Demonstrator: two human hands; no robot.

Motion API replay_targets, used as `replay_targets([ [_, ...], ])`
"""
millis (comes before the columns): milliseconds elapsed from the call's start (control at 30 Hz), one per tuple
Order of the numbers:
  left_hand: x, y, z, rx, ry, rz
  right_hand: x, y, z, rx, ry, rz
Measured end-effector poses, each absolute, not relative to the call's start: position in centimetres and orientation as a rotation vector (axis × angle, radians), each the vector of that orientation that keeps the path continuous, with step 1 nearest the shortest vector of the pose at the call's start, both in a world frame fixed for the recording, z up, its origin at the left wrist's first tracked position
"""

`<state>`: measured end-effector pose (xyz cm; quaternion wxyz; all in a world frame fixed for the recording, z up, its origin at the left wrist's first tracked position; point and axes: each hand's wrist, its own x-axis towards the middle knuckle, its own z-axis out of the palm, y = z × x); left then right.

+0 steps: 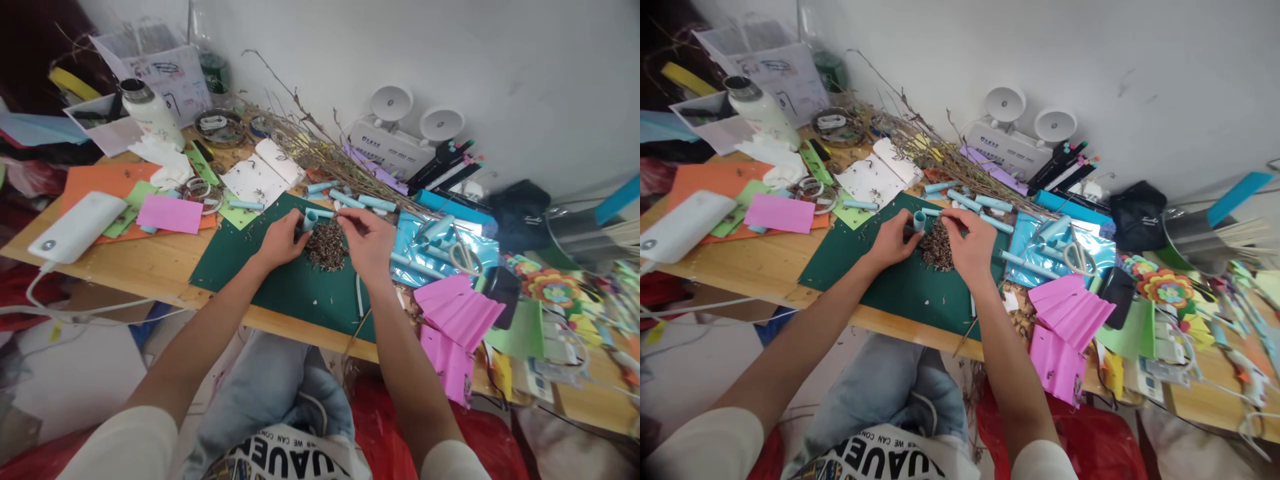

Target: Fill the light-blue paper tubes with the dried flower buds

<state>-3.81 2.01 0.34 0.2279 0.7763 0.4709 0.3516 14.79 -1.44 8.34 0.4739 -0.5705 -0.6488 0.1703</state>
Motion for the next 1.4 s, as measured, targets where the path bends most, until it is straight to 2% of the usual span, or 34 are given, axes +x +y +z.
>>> replay_targets([
  [167, -3.8, 2.0, 0.2, 2.151, 1.262, 0.997, 12.5, -0.2, 8.4, -1.27, -1.598, 0.463],
  [433, -3.8, 1.9, 0.2, 2.162, 1.274, 0.989, 12.3, 0.4, 6.9, -1.282, -1.892, 0.301],
  [633, -3.9, 1.9, 0.2, 2.162, 1.285, 0.976, 12.8, -0.3, 7.2, -1.324, -1.878, 0.333],
  [767, -3.9, 1.9, 0.2, 2.168, 1.34, 0.936, 15.4, -1.2, 6.5, -1.497, -1.757, 0.294],
  [900, -3.8, 2.0, 0.1, 2.181, 1.357, 0.904, 16.7, -2.6, 4.9, -1.714, -1.993, 0.347],
  [1033, -3.8, 2.1, 0.1, 2.175, 1.357, 0.916, 16.3, -3.3, 3.5, -1.72, -2.171, 0.332],
  [1200, -3.8, 2.0, 0.2, 2.179, 1.36, 0.916, 16.3, -3.1, 3.3, -1.689, -2.016, 0.29],
  [1400, -3.8, 2.1, 0.0, 2.169, 1.346, 0.933, 16.0, -3.2, 2.8, -1.729, -2.088, 0.311],
])
